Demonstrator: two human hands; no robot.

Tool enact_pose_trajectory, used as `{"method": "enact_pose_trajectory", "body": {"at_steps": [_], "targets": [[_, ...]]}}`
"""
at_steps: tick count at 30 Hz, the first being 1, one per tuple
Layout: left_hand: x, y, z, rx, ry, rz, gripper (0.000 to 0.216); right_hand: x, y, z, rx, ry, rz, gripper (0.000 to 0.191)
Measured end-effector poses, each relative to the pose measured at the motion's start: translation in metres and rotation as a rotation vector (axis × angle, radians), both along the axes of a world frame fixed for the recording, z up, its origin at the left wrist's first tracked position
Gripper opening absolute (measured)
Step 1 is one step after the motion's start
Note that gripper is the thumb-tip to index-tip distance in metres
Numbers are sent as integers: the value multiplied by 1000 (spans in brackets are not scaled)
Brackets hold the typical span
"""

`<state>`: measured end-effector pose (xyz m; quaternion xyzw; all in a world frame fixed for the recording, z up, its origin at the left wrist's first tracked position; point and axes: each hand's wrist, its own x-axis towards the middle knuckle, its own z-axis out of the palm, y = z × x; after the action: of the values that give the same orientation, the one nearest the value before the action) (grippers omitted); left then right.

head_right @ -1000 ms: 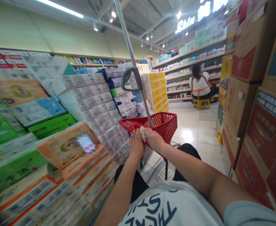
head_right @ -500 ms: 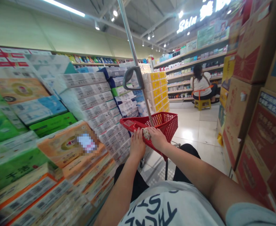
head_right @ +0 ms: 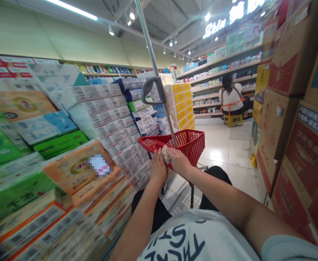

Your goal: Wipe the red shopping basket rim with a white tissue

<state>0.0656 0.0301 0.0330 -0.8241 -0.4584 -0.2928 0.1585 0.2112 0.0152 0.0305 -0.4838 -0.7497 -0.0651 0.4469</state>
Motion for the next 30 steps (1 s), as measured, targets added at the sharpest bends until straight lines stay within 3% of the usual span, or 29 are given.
{"method": "enact_pose_trajectory", "body": {"at_steps": [15, 20, 26, 30], "targets": [[0, 2, -4, 11, -6, -2, 56, 1, 0, 4, -6, 17, 15, 56], [1, 1, -3, 24, -9, -20, 59, 5, -1, 3, -65, 96, -45, 56], [1, 1, -3, -9, -10, -22, 58, -4, -3, 4, 5, 43, 65, 58], [0, 1, -3, 15, -25, -39, 59, 5, -1, 1, -61, 133, -35, 59]]}}
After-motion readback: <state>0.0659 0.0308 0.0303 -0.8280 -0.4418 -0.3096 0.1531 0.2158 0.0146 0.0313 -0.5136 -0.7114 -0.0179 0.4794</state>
